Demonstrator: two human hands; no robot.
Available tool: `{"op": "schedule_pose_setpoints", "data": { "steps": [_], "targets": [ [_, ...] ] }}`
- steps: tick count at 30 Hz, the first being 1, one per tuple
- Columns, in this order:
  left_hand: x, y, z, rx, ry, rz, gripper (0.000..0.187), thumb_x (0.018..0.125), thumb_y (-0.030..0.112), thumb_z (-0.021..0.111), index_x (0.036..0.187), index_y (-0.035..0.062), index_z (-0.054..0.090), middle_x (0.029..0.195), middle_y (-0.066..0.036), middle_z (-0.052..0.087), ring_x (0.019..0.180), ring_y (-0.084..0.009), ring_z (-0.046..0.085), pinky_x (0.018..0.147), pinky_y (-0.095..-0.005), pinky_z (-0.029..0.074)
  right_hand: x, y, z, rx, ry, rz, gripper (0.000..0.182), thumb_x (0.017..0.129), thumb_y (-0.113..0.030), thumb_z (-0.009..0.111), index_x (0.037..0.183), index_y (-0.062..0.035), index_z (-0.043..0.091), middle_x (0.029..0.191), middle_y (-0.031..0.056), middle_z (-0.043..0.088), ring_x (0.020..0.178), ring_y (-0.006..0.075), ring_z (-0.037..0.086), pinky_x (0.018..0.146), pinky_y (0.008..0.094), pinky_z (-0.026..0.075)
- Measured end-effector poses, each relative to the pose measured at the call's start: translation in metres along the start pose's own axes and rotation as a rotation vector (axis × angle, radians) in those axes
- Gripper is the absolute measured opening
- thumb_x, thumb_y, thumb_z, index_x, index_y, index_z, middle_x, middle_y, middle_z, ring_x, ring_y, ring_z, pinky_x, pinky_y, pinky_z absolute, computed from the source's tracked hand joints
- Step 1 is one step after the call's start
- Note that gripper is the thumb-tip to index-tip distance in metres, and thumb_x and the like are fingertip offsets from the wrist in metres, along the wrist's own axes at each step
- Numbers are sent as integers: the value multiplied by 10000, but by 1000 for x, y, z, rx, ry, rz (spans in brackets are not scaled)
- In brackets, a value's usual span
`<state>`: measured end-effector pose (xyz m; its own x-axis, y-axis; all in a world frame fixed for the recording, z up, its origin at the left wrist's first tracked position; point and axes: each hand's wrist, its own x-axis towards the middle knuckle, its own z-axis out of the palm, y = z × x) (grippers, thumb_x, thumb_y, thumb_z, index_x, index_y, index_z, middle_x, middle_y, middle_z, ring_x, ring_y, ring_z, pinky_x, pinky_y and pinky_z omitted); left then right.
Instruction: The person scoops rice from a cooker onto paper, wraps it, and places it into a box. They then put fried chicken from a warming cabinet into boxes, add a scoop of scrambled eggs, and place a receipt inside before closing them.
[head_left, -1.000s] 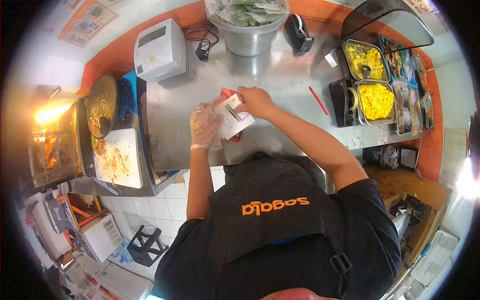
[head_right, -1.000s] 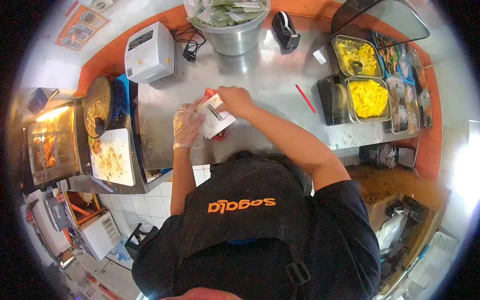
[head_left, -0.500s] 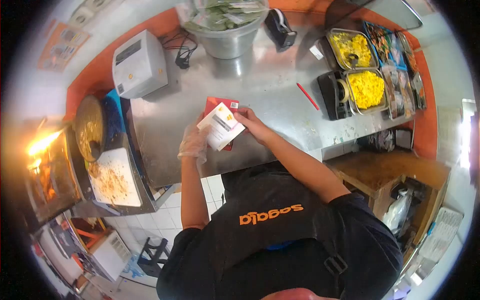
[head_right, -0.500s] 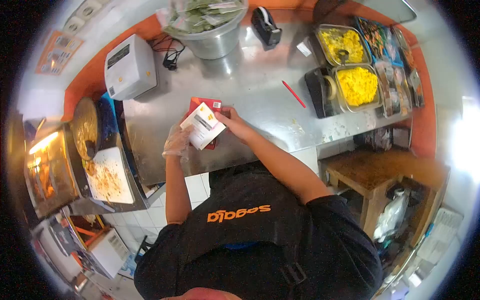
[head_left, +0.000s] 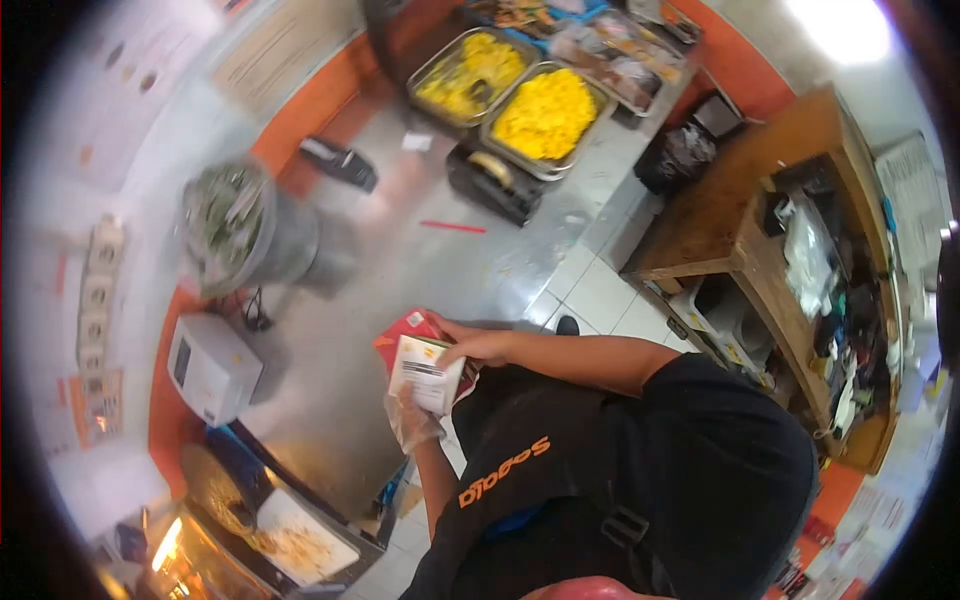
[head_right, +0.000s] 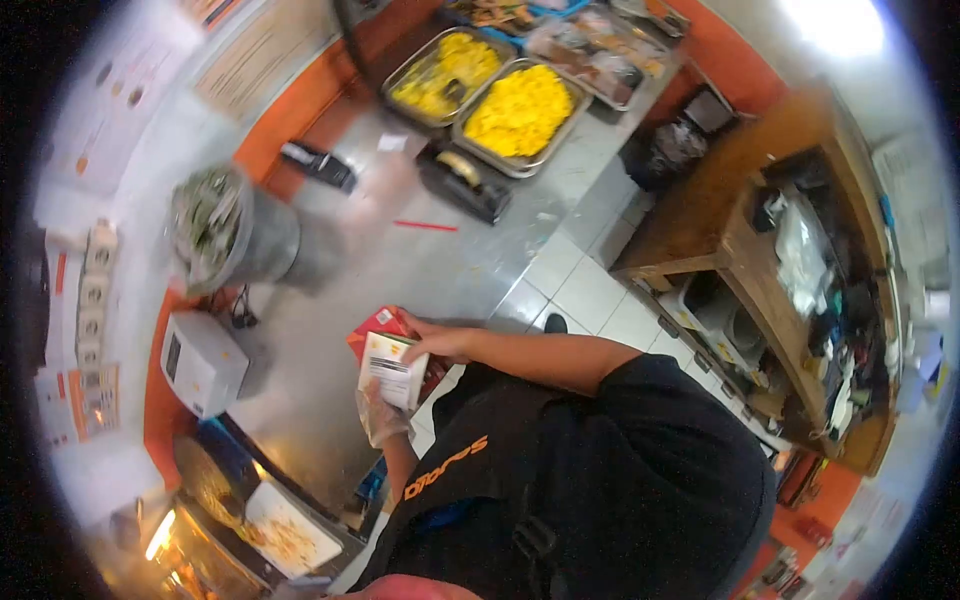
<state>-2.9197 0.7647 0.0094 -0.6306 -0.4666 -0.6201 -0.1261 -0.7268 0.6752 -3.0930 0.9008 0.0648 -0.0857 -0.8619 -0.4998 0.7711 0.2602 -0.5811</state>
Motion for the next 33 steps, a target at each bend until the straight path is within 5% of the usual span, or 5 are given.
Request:
{"op": "schedule_pose_setpoints", "data": {
  "steps": [10, 13, 22, 28, 33],
  "targets": [
    [-27, -98, 295, 567, -773, -150, 731, 822, 165, 563, 1469, 18, 257, 1473, -155, 339, 1301, -223, 397, 1094, -345, 291, -297, 57, -140, 463, 426, -782, 966, 728, -12, 622, 1512, -171, 81, 1445, 128, 355, 1330, 290, 381, 1100, 421, 311],
    [-17, -99, 364, 947, -943, 334, 553, 934, 196, 476, 1434, 6, 335, 1472, -131, 368, 1371, -210, 313, 1128, -341, 215, -398, 81, -163, 587, 584, -1021, 881, 683, -111, 668, 1441, -74, 219, 1374, 166, 433, 1284, 334, 435, 1094, 464, 337],
    [50, 178, 567, 1088, -187, 1975, 449, 741, 30, 601, 1189, 32, 583, 1156, -190, 618, 1079, -352, 583, 964, -403, 444, -587, 233, -321, 827, 1490, -1355, 629, 762, -289, 654, 1339, -238, 408, 1136, 72, 591, 878, 255, 607, 623, 377, 492],
    [130, 280, 597, 1355, 255, 2091, 512, 733, 172, 617, 1234, 81, 552, 1108, -195, 623, 1043, -360, 589, 920, -435, 460, -650, 279, -377, 1074, 1665, -1322, 476, 751, -441, 669, 1050, -76, 609, 787, 90, 604, 594, 230, 531, 545, 334, 455],
    [152, 277, 610, 1650, 456, 1495, 552, 747, 296, 625, 1271, 141, 545, 1188, -192, 593, 1093, -356, 566, 946, -437, 437, -674, 287, -401, 1180, 1705, -1206, 513, 755, -507, 660, 1067, -103, 609, 860, 90, 615, 642, 219, 536, 639, 376, 458]
  ]
}}
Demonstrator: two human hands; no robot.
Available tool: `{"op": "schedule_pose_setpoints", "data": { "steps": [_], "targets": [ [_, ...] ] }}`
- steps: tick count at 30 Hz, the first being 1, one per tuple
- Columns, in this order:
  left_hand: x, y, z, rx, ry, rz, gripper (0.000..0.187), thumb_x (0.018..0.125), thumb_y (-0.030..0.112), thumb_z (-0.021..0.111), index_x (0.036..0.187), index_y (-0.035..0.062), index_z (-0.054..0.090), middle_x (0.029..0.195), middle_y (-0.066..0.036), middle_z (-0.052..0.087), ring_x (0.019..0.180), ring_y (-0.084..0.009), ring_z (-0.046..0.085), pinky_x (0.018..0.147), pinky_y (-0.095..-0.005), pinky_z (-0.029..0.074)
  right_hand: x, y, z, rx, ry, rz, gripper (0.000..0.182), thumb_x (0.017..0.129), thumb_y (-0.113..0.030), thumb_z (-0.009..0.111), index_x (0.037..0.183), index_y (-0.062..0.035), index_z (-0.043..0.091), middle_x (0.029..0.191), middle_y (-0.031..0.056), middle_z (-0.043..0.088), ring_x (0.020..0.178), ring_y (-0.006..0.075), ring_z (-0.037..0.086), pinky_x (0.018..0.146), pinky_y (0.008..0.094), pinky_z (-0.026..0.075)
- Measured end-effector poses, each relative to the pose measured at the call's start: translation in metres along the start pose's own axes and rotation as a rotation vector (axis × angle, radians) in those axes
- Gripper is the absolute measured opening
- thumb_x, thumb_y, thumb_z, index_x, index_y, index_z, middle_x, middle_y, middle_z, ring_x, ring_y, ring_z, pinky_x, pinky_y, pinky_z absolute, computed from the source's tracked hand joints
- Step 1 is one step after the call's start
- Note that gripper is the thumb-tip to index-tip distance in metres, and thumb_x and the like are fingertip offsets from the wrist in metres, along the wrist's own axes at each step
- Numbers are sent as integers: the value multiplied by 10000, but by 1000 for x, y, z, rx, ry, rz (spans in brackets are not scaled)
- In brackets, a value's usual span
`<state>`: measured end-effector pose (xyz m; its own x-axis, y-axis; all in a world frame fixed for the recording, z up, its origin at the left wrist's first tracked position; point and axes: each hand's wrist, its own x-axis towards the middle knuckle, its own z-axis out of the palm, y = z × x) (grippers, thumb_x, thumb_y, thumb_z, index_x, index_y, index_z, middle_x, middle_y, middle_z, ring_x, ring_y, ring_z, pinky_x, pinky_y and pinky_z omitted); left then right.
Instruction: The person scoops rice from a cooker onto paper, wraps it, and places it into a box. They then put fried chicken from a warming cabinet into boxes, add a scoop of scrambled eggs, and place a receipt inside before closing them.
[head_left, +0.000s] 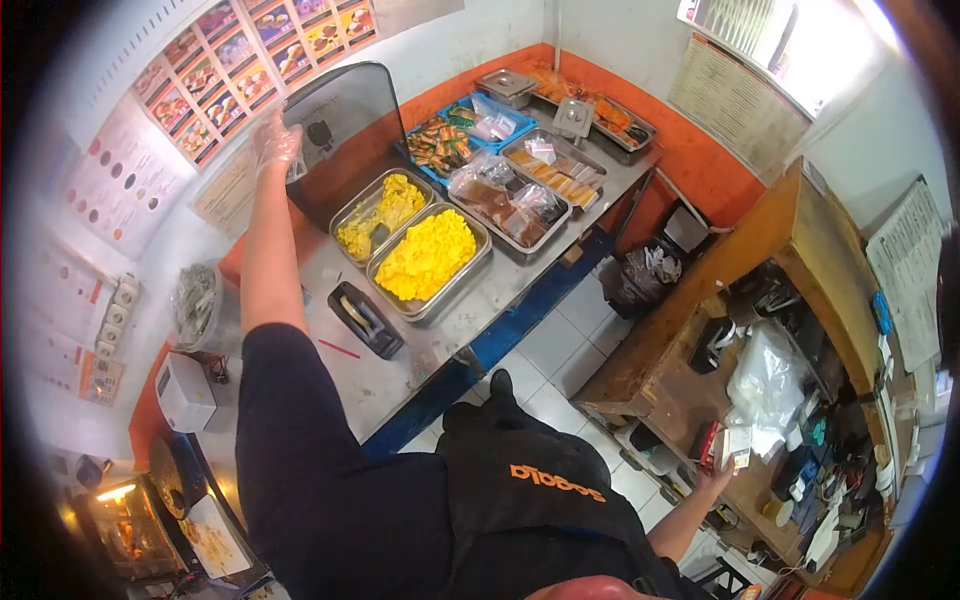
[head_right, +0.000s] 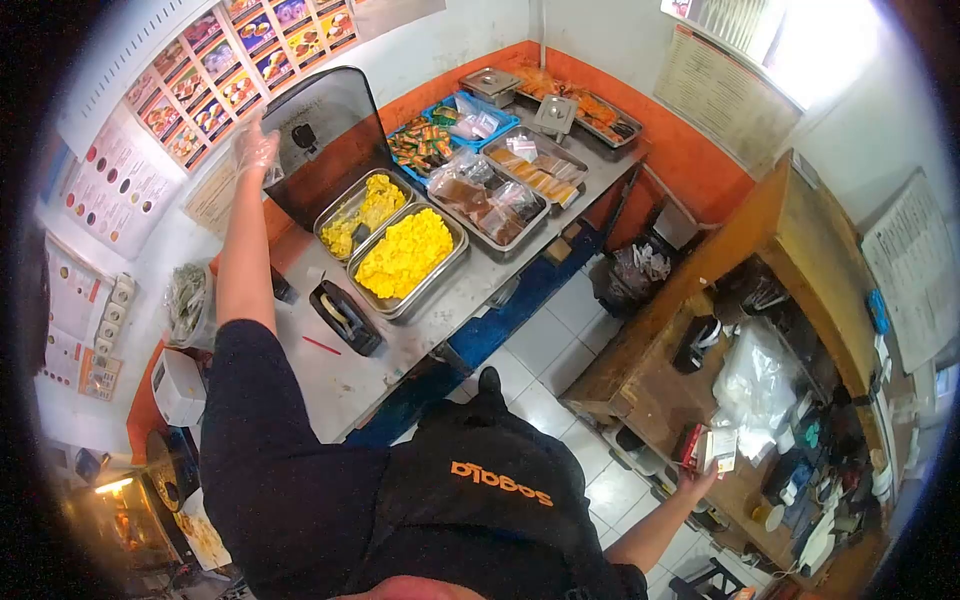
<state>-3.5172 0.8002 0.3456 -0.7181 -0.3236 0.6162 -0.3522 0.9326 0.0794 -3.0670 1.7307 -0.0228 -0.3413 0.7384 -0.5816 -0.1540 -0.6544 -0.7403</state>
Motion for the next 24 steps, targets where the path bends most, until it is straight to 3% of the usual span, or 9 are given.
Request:
{"op": "schedule_pose_setpoints", "data": {
  "steps": [4, 6, 10, 12, 14, 16, 17, 19, 24],
  "targets": [
    [-55, 20, -14, -98, 388, 272, 392, 770, 163, 636, 1160, 143, 604, 1119, -133, 619, 1054, -352, 564, 929, -458, 424, -76, -5, 49, -105, 138, -90, 530, 766, -477, 645, 1085, -55, 617, 878, 104, 634, 710, 252, 585, 668, 436, 487],
    [-102, 38, -23, -238, 360, 247, 331, 759, 133, 653, 1089, 142, 630, 1117, -107, 602, 1051, -336, 554, 919, -467, 420, -89, 6, 71, -117, 741, -471, 566, 794, -449, 628, 1047, 57, 634, 1142, 203, 617, 926, 295, 609, 760, 462, 501],
    [-205, 65, -36, -290, 262, 303, 323, 704, 103, 653, 1024, 147, 647, 1039, -73, 585, 977, -284, 544, 865, -417, 399, -99, 42, 115, -441, 1013, -366, 506, 787, -388, 645, 927, 98, 656, 1017, 210, 656, 917, 307, 630, 778, 449, 494],
    [-253, 78, -37, -255, 84, 306, 416, 669, 114, 695, 1077, 186, 658, 994, -73, 564, 947, -276, 532, 834, -414, 415, -66, 85, 140, -458, 500, -912, 275, 848, -180, 562, 922, 64, 666, 947, 184, 659, 868, 270, 611, 818, 377, 475],
    [-307, 80, -7, -425, -85, 180, 484, 630, 148, 725, 1104, 213, 649, 963, -64, 542, 936, -272, 515, 842, -424, 386, -118, 103, 221, -655, 321, -776, 269, 852, -117, 538, 1054, 36, 625, 1050, 155, 626, 925, 252, 578, 824, 352, 458],
    [-354, 89, 15, -344, -117, 177, 659, 622, 183, 744, 1252, 247, 558, 970, -47, 504, 947, -247, 487, 867, -434, 353, -108, 135, 264, -504, 92, -725, 291, 845, -96, 554, 1125, -18, 569, 1043, 91, 582, 902, 206, 545, 779, 318, 445],
    [-371, 94, 25, -323, -131, 153, 682, 629, 185, 744, 1276, 246, 537, 980, -50, 501, 949, -250, 481, 868, -431, 353, -114, 144, 287, -527, 37, -717, 291, 845, -96, 554, 1125, -18, 569, 1043, 91, 582, 902, 206, 545, 779, 318, 445],
    [-392, 99, 40, -263, -127, 78, 705, 636, 188, 744, 1301, 245, 515, 990, -52, 498, 951, -254, 474, 870, -427, 353, -129, 162, 332, -504, -202, -399, 266, 847, -86, 549, 1111, -53, 547, 949, 40, 540, 818, 154, 505, 714, 282, 425],
    [-420, 100, 47, -191, -297, 111, 884, 655, 248, 786, 1425, 237, 352, 1074, -84, 479, 1025, -286, 451, 929, -448, 342, -155, 192, 404, -556, -524, -340, 274, 842, -121, 579, 1112, -91, 542, 941, 18, 513, 780, 131, 466, 693, 280, 412]
  ]
}}
